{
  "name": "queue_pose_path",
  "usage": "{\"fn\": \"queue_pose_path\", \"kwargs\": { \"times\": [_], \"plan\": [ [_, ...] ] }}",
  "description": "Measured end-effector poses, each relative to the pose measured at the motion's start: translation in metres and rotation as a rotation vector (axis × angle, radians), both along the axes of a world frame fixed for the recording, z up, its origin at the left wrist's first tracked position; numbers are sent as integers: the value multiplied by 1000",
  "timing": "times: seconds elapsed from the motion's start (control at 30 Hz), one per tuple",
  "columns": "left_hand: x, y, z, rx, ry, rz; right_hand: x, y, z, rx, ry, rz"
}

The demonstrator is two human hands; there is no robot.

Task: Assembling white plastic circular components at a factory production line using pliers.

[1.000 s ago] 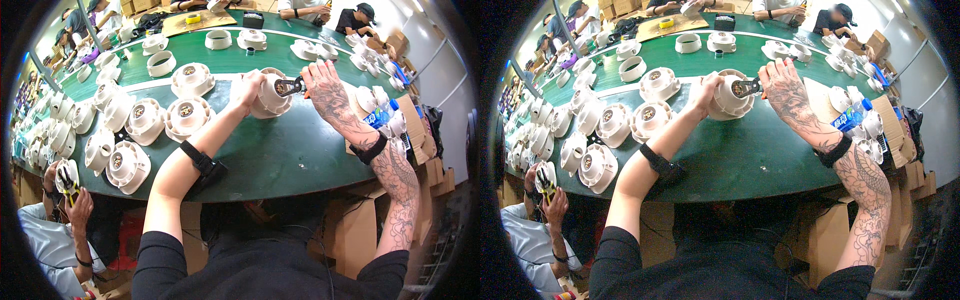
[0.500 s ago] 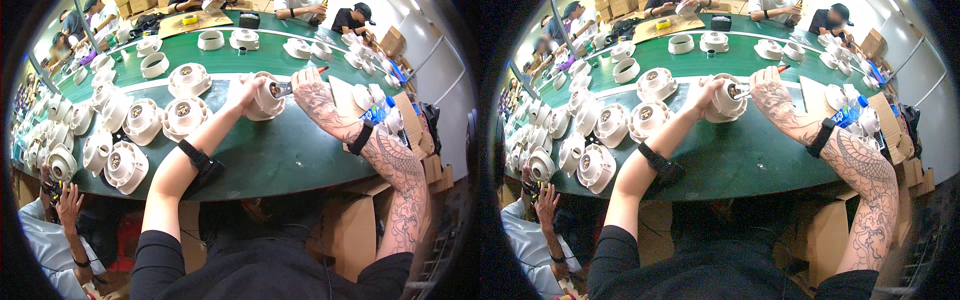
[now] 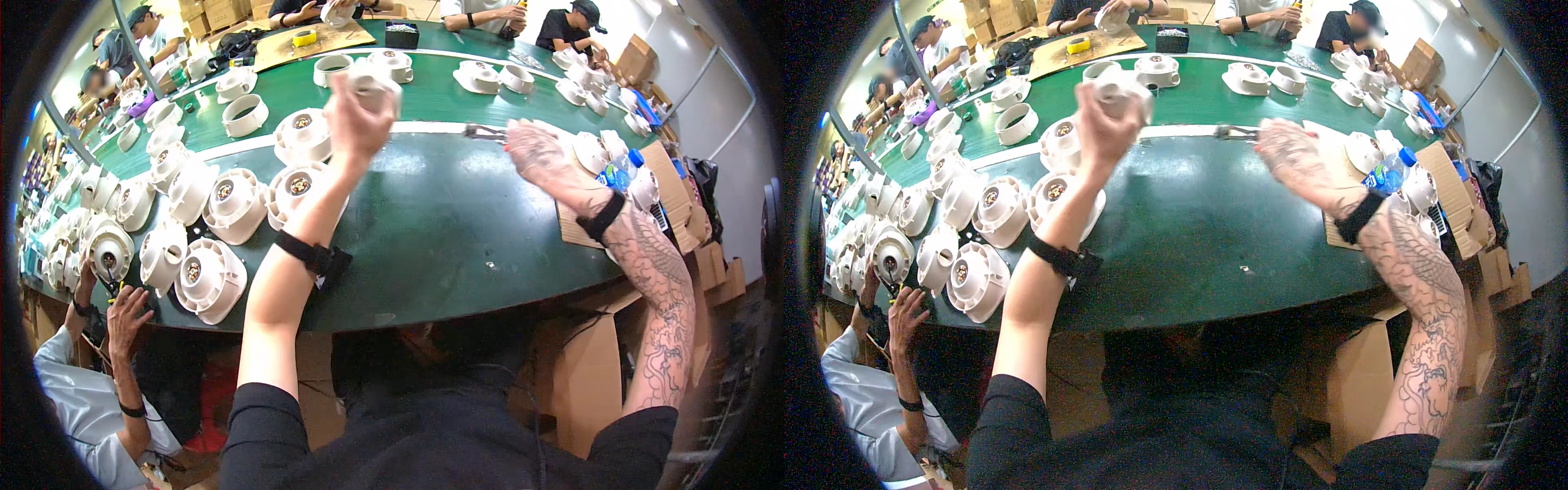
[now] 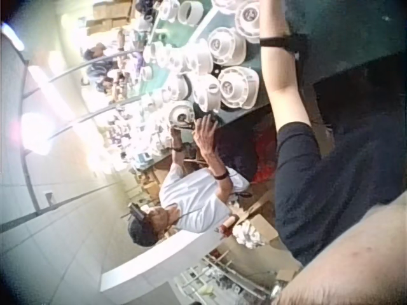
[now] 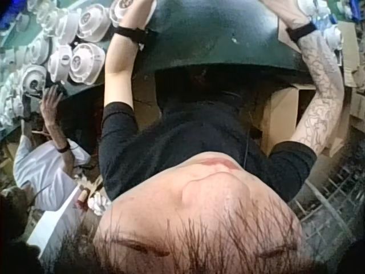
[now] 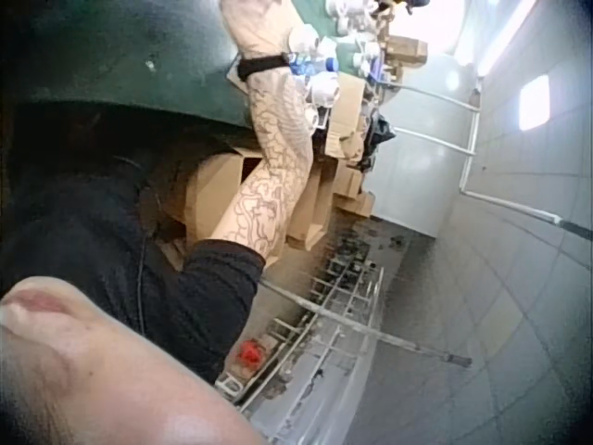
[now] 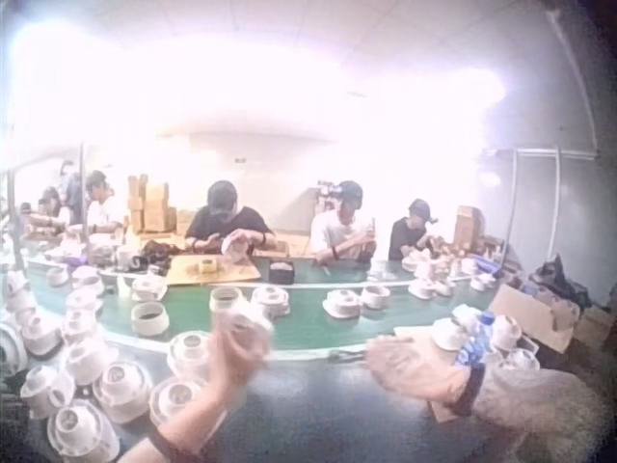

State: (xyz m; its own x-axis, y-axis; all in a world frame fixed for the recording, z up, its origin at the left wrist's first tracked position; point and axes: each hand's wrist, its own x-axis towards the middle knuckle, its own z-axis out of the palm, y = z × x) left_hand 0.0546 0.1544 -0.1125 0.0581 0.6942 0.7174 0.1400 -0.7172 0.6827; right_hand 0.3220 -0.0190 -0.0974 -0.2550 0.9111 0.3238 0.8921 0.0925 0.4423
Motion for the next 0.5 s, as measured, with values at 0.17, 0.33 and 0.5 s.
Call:
{"fn": "queue_pose_path", "kwargs": {
  "times": [0.17,0.33,0.5],
  "plan": [
    [8,8,6,-585,-313,-194,1,27,14,-410,297,-668],
    [54,13,-83,-1026,-268,-479,23,98,0,-287,592,-600],
    [39,15,-96,-731,216,-160,-3,117,18,-331,698,-649]
  ]
}}
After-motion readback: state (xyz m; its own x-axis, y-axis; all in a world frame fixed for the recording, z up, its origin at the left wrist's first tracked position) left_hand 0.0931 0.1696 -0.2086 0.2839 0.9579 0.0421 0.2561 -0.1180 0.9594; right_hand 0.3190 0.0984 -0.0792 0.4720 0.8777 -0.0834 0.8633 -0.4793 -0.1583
